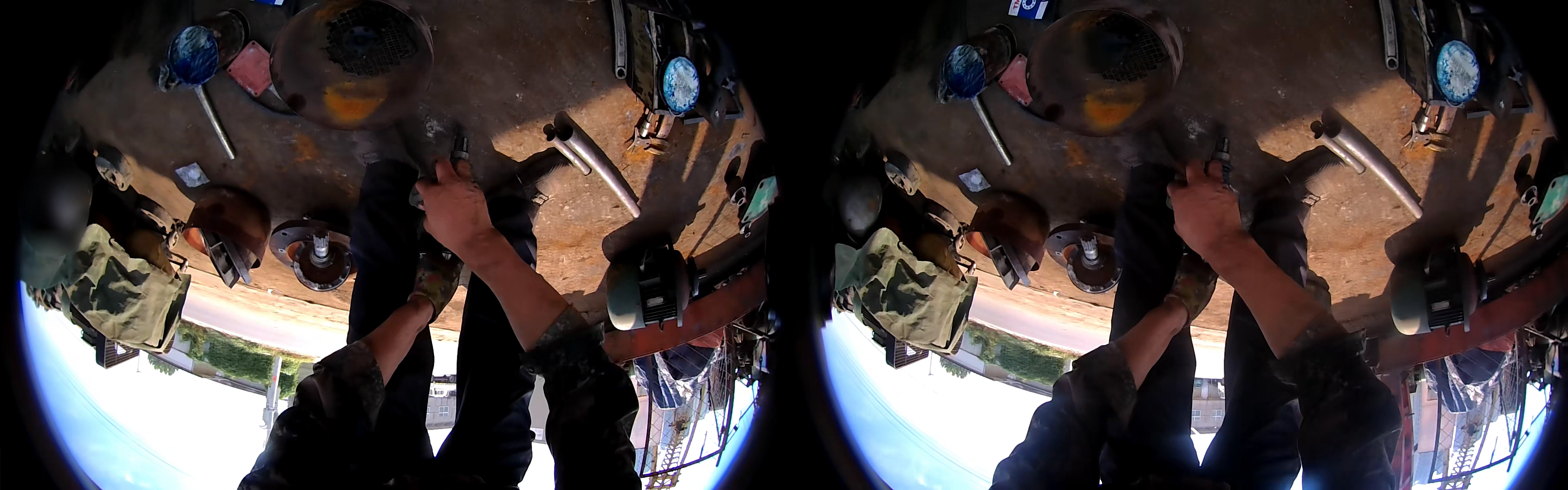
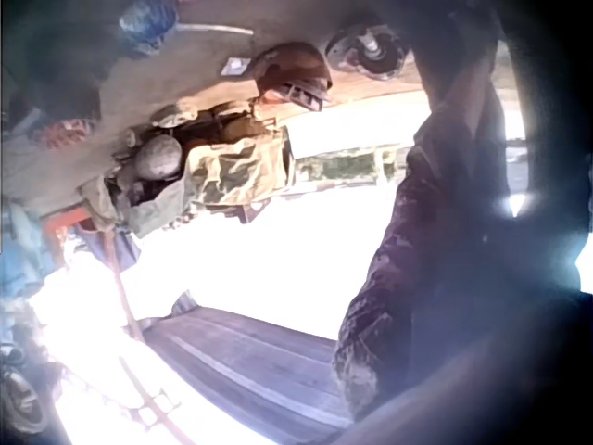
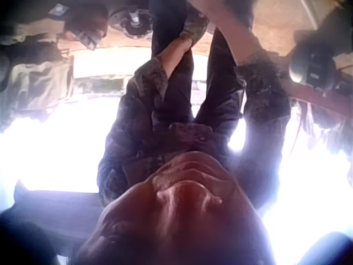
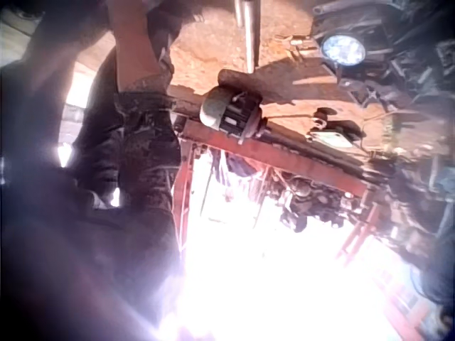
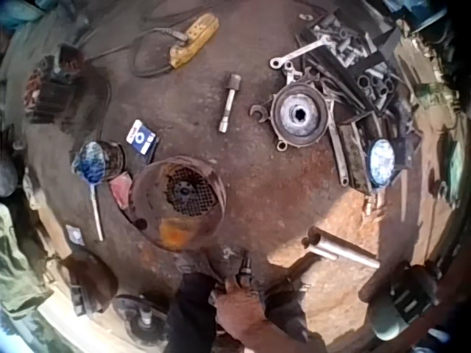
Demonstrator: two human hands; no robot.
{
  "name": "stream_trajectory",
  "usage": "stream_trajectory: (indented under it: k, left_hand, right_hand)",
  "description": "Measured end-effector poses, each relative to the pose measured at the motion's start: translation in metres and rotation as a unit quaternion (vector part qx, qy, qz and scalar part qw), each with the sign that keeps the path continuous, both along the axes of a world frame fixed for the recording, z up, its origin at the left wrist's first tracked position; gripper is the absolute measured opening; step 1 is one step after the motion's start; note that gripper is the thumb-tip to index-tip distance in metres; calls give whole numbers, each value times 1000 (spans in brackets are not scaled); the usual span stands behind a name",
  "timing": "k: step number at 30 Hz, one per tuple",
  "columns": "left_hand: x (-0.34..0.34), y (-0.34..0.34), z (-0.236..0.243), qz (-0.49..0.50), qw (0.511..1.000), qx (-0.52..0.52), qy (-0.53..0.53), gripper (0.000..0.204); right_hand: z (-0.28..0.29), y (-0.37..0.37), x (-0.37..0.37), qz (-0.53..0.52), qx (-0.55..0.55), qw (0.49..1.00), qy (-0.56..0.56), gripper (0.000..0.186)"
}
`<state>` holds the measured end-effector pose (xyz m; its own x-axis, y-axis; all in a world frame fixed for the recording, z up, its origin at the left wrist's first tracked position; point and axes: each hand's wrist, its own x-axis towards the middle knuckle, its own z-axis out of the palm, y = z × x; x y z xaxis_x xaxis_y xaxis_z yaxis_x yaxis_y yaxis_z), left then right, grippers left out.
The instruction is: The person applies blue grease to a circular metal ring and places it inside a motor stator. The person then wipes hands and tools with a rag and moves around the workshop.
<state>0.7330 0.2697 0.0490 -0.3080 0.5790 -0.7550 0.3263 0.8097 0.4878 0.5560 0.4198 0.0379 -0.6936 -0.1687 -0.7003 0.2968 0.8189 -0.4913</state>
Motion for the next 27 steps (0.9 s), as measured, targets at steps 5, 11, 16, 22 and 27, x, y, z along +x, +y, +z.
stream_trajectory:
  k: [5, 11, 16, 22, 27]
  left_hand:
    - [-56, 30, 17, 495, 795, -178, -303, 25]
    - [-101, 30, 33, 654, 434, -177, -594, 24]
    - [-102, 27, 44, 690, 239, -38, -682, 28]
    - [-118, 34, 48, 676, 244, -58, -693, 12]
    - [-110, 36, 46, 679, 120, 10, -725, 15]
  right_hand:
    - [11, 61, 48, -273, -11, 961, -34, 28]
    - [-8, 70, 76, -422, -19, 901, -99, 24]
    - [-12, 63, 102, -693, -249, 669, -102, 20]
    - [-25, 62, 117, -743, -265, 592, -167, 22]
    - [-28, 59, 122, -795, -246, 480, -278, 25]
